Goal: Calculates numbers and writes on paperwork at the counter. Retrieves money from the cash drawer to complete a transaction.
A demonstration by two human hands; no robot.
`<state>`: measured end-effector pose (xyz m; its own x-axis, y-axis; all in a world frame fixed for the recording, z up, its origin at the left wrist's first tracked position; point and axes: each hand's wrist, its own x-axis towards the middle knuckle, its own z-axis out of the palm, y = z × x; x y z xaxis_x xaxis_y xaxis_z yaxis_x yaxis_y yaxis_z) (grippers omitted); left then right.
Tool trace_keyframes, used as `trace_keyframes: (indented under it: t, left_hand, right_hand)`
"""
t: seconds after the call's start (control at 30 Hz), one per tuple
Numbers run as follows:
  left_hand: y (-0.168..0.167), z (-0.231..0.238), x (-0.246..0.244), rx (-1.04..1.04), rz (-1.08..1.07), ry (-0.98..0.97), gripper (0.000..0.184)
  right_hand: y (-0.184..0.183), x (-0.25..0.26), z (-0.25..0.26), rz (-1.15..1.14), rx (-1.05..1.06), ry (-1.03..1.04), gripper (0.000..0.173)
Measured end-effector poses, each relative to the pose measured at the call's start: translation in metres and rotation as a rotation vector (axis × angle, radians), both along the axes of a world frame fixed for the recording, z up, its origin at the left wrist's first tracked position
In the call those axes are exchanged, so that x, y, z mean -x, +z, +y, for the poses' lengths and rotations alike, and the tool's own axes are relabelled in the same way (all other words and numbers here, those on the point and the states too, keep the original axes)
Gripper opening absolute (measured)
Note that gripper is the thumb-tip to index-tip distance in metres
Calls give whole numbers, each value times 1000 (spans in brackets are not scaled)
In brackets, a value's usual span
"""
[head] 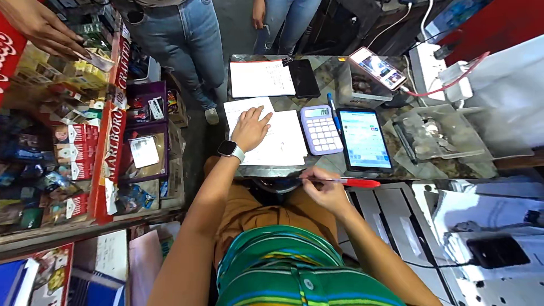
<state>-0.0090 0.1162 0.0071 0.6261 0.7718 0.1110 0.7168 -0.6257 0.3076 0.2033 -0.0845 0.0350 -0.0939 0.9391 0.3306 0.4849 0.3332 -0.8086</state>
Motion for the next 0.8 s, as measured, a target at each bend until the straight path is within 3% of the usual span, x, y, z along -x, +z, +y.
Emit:
trace_keyframes:
  t: [0.13, 0.27, 0.47, 0.67, 0.8]
  left_hand:
    - [-1, -1, 0, -12, 1, 10, 47]
    - [0, -25, 0, -24, -31, 36, 45]
    - [-6, -76, 12, -4, -11, -42, 47]
    - [-2, -78, 10, 28, -37, -34, 44]
    - [8, -82, -6, 44, -24, 22, 39]
  right_hand:
    - [12, -47, 27, -243, -111, -209, 27]
    - [26, -73, 62, -344, 116, -421, 35]
    - [13, -81, 99, -500, 89, -252, 38]
    - [5, -81, 108, -631, 20, -248, 40]
    - [16, -78, 94, -584, 21, -245, 34]
